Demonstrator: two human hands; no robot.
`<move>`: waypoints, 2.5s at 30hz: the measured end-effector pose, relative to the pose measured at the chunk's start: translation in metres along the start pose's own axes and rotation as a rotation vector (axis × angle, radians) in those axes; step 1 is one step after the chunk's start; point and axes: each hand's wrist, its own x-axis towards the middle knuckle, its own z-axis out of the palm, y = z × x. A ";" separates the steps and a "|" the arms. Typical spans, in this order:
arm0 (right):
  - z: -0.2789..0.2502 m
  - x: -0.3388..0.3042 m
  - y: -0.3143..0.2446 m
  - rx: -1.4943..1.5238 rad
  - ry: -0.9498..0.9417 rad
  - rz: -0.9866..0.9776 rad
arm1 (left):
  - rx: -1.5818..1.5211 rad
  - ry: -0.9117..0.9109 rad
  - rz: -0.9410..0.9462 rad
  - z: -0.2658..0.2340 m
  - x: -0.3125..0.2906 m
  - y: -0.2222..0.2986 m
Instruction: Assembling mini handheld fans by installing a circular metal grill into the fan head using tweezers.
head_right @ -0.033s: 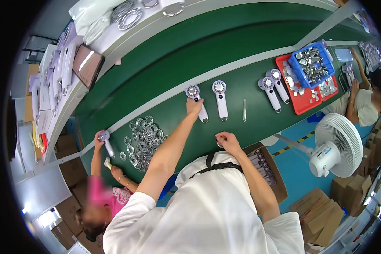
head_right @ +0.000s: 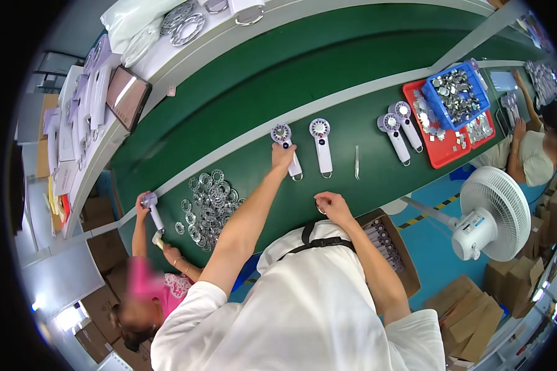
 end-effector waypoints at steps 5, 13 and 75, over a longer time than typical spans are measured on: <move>-0.018 0.020 -0.033 0.058 0.119 -0.167 | -0.612 -0.363 -0.073 -0.063 -0.067 0.046; -0.008 -0.026 -0.202 -0.302 0.112 -0.593 | -0.538 -0.308 0.039 -0.157 -0.231 0.109; 0.008 -0.102 -0.204 -0.722 -0.050 -0.811 | -0.447 -0.016 0.260 -0.142 -0.332 0.105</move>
